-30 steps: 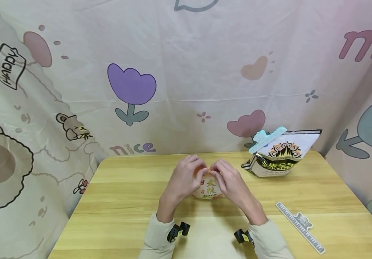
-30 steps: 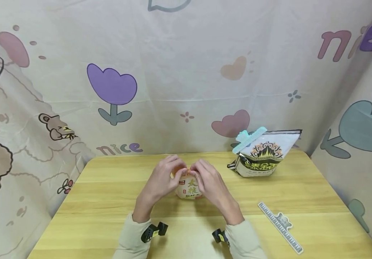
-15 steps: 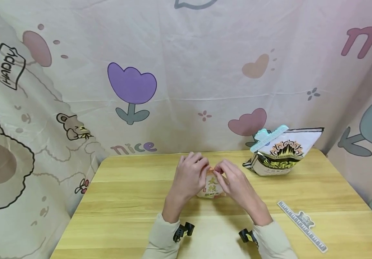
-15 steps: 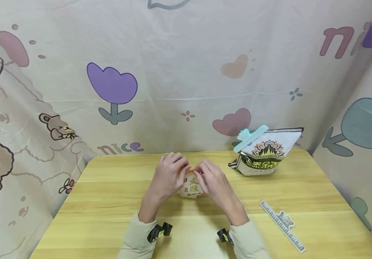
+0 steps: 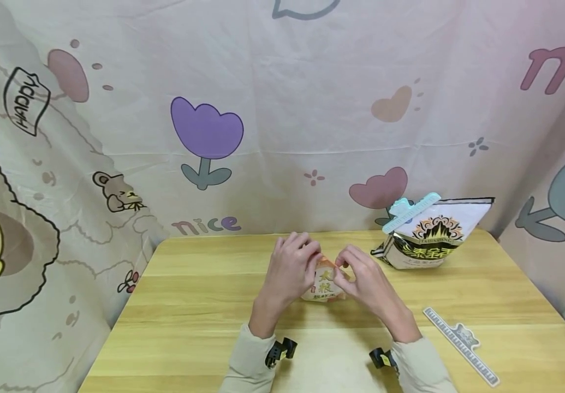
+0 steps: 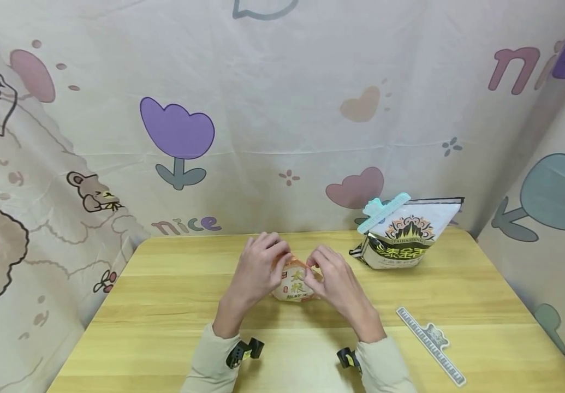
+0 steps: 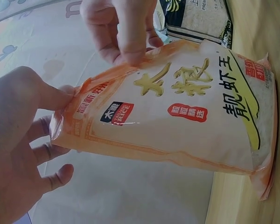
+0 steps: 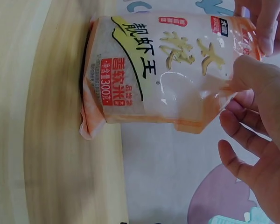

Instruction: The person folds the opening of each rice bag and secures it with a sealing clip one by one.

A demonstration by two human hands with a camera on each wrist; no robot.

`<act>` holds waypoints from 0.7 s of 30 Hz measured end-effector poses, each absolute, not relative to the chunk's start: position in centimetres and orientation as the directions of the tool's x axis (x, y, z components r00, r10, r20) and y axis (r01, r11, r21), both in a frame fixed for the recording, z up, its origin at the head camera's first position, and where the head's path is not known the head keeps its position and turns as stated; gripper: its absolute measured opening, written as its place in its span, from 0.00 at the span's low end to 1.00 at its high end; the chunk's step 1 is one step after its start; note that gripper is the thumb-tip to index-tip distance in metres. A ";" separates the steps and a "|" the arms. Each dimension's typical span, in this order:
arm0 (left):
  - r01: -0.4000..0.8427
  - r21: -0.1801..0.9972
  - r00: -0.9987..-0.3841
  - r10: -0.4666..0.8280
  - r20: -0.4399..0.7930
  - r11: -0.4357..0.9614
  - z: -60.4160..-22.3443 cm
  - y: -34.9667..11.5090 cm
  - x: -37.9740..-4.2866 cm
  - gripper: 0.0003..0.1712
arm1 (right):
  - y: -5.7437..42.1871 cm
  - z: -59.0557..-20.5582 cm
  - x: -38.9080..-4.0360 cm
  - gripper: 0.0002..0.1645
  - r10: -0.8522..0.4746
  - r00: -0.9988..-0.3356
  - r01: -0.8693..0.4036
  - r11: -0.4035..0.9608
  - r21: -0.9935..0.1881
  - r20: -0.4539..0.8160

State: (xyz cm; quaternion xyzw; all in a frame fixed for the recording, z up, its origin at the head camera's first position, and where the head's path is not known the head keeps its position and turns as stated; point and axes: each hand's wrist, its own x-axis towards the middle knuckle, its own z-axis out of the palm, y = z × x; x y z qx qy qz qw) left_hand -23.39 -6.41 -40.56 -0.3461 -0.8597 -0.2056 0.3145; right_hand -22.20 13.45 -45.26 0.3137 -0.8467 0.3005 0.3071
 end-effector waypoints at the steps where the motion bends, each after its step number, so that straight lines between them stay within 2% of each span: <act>1: 0.723 0.139 -0.567 0.465 0.680 0.677 -40.6 -6.4 -23.4 0.04 | 13.6 -45.3 -22.2 0.06 -0.348 -0.622 -0.713 0.621 -0.325 0.701; 7: 0.722 0.159 -0.574 0.455 0.681 0.673 -40.5 -6.5 -23.5 0.04 | 14.4 -46.0 -22.5 0.09 -0.357 -0.654 -0.694 0.633 -0.342 0.667; 17: 0.720 0.161 -0.580 0.457 0.675 0.676 -40.4 -6.4 -23.5 0.05 | 15.4 -46.1 -22.2 0.11 -0.344 -0.752 -0.609 0.689 -0.394 0.562; 21: 0.708 0.149 -0.584 0.454 0.673 0.690 -40.5 -6.5 -23.5 0.05 | 15.3 -45.9 -22.0 0.10 -0.339 -0.747 -0.606 0.700 -0.378 0.571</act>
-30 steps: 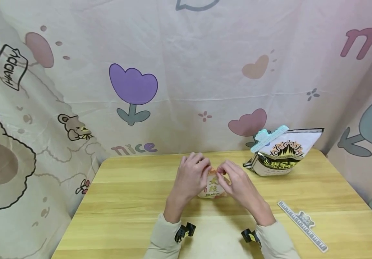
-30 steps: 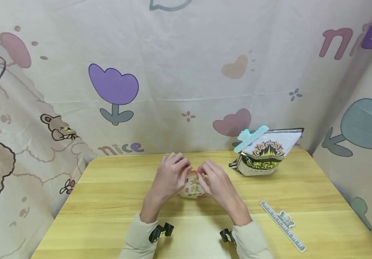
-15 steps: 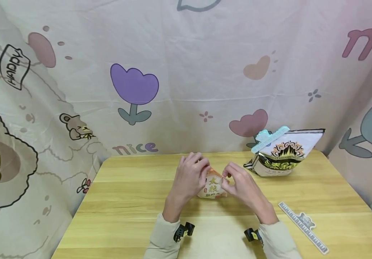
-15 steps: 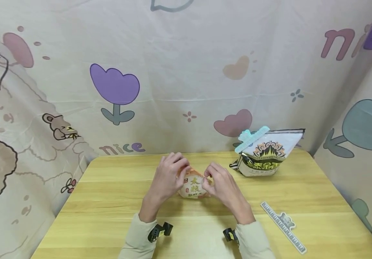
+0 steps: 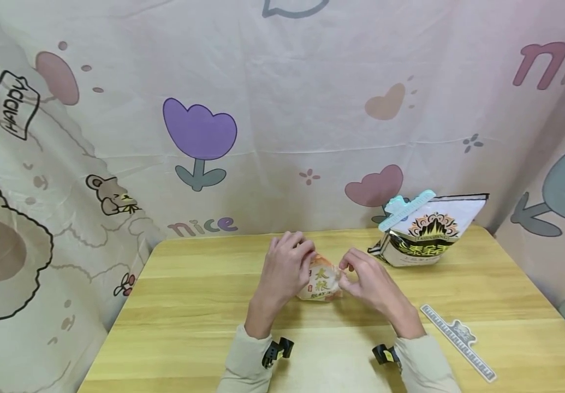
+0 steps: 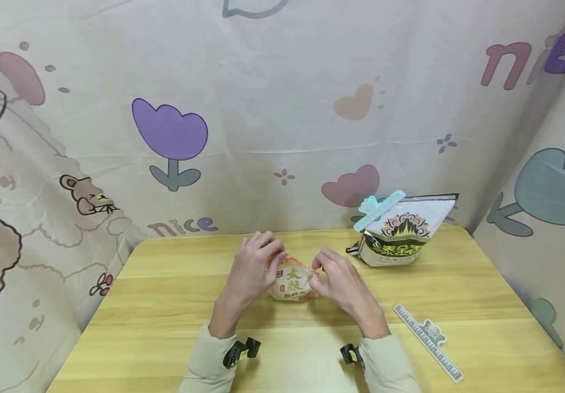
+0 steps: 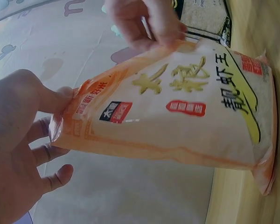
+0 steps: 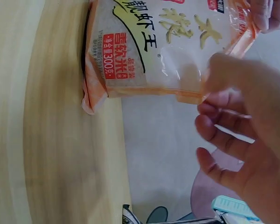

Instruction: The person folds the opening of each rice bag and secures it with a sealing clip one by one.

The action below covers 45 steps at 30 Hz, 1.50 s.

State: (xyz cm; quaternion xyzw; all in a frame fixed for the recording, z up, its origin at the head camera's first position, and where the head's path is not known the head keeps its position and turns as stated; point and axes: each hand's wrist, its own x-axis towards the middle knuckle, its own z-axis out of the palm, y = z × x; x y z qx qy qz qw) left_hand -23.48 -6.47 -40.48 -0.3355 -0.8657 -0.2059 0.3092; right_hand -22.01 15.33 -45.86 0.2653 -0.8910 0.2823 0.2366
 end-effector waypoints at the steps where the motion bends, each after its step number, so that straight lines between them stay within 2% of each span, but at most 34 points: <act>1: 0.707 0.146 -0.584 0.453 0.674 0.692 -40.5 -6.5 -23.4 0.04 | 15.2 -45.8 -22.0 0.10 -0.335 -0.741 -0.610 0.699 -0.374 0.582; 8: 0.708 0.123 -0.574 0.466 0.674 0.695 -40.4 -6.6 -23.5 0.06 | 13.5 -44.5 -22.0 0.12 -0.298 -0.665 -0.672 0.640 -0.373 0.685; 12: 0.712 0.111 -0.567 0.474 0.673 0.694 -40.3 -6.5 -23.5 0.05 | 12.1 -44.1 -22.2 0.10 -0.288 -0.630 -0.688 0.638 -0.347 0.721; 23: 0.720 0.103 -0.568 0.497 0.656 0.686 -39.9 -6.6 -23.4 0.05 | 11.0 -43.9 -22.0 0.07 -0.272 -0.625 -0.685 0.640 -0.347 0.732; 33: 0.746 0.106 -0.538 0.502 0.677 0.657 -40.1 -6.6 -23.0 0.05 | 11.1 -44.1 -21.9 0.04 -0.282 -0.610 -0.695 0.639 -0.329 0.740; 45: 0.748 0.127 -0.541 0.488 0.685 0.652 -40.6 -6.3 -22.5 0.06 | 11.8 -44.5 -21.9 0.06 -0.291 -0.566 -0.730 0.611 -0.305 0.772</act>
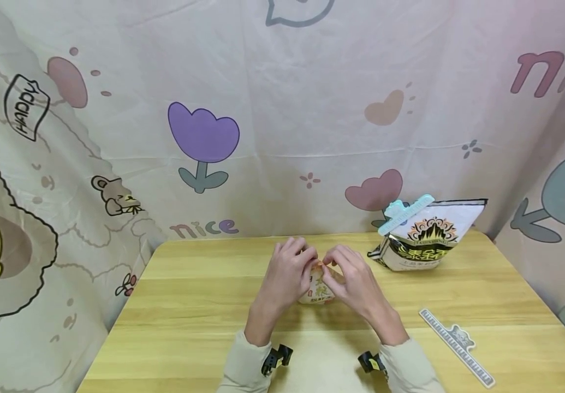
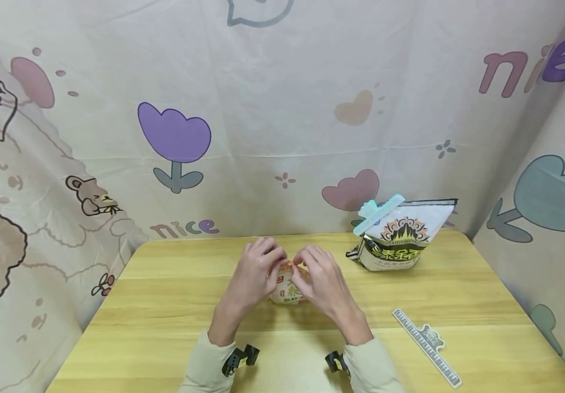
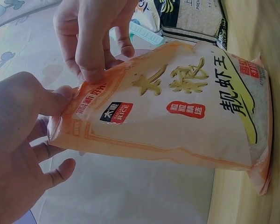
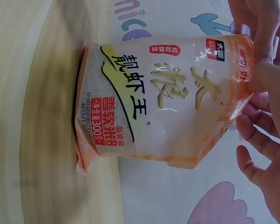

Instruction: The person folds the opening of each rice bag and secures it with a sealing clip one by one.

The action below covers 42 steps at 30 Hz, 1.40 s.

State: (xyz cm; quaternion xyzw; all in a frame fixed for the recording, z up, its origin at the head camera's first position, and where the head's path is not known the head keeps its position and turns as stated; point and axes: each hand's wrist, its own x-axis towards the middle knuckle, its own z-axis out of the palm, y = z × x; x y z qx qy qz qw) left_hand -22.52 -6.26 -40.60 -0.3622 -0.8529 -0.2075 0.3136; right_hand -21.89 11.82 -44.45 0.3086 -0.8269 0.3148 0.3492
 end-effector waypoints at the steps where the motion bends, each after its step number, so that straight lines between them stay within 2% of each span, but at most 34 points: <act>1: 0.748 0.129 -0.541 0.486 0.686 0.651 -40.6 -6.3 -22.5 0.05 | 11.9 -44.5 -21.9 0.06 -0.290 -0.566 -0.730 0.612 -0.305 0.772; 22: 0.742 0.161 -0.565 0.478 0.673 0.650 -40.6 -6.2 -22.5 0.06 | 12.7 -45.3 -22.1 0.07 -0.304 -0.578 -0.722 0.622 -0.301 0.757; 31: 0.740 0.172 -0.568 0.466 0.678 0.650 -40.6 -6.4 -22.5 0.06 | 13.2 -45.5 -22.1 0.06 -0.316 -0.654 -0.683 0.636 -0.358 0.687; 42: 0.736 0.179 -0.573 0.459 0.679 0.653 -40.6 -6.3 -22.6 0.06 | 14.4 -46.4 -22.2 0.10 -0.319 -0.696 -0.641 0.680 -0.357 0.644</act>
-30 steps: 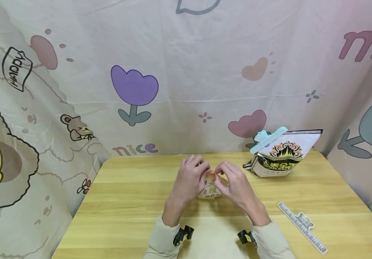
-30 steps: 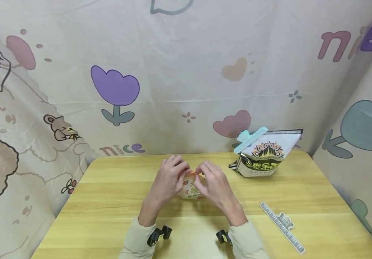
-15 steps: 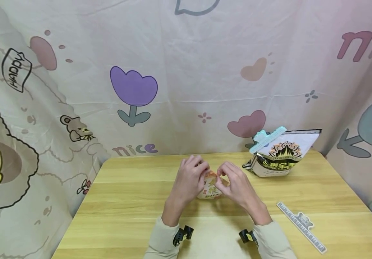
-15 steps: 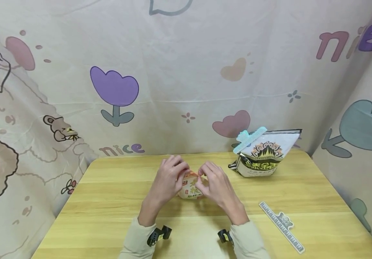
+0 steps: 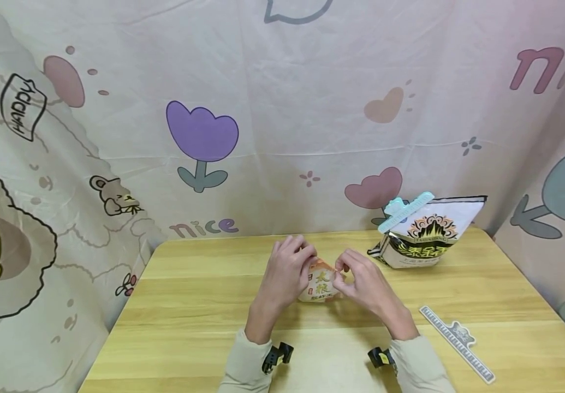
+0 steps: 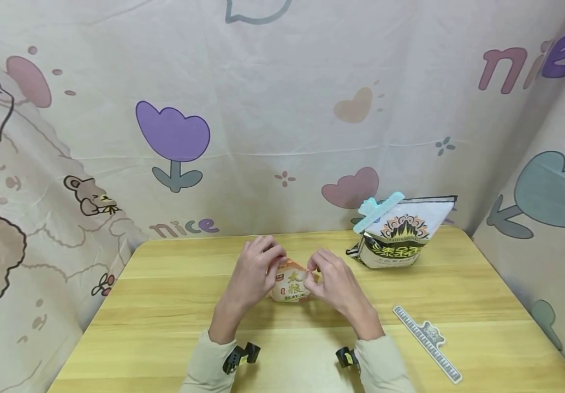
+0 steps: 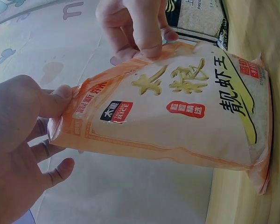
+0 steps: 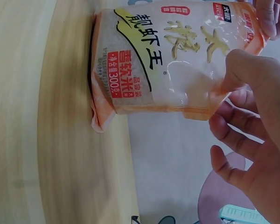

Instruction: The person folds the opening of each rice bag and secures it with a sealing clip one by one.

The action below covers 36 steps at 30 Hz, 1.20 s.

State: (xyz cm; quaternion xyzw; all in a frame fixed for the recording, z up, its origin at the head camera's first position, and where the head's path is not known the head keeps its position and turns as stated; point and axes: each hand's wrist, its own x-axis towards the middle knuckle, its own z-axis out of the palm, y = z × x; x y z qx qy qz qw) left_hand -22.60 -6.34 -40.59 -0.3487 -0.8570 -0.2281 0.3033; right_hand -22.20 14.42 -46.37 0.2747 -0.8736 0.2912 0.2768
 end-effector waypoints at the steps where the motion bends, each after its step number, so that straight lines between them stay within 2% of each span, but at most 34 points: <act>1: 0.737 0.180 -0.573 0.460 0.679 0.652 -40.6 -6.3 -22.6 0.06 | 14.5 -46.4 -22.2 0.10 -0.318 -0.702 -0.636 0.682 -0.360 0.638; 14: 0.744 0.185 -0.566 0.459 0.685 0.642 -40.6 -6.4 -22.7 0.06 | 15.7 -46.6 -21.8 0.13 -0.315 -0.802 -0.556 0.704 -0.441 0.508; 23: 0.747 0.190 -0.564 0.458 0.687 0.637 -40.6 -6.3 -22.7 0.05 | 15.9 -46.8 -21.9 0.13 -0.313 -0.802 -0.558 0.698 -0.449 0.510; 29: 0.721 0.205 -0.589 0.430 0.685 0.662 -40.5 -6.4 -22.6 0.04 | 15.6 -46.4 -22.0 0.13 -0.310 -0.812 -0.547 0.700 -0.459 0.494; 36: 0.710 0.190 -0.592 0.430 0.682 0.678 -40.6 -6.3 -22.5 0.04 | 15.7 -46.4 -21.6 0.12 -0.308 -0.809 -0.539 0.729 -0.422 0.501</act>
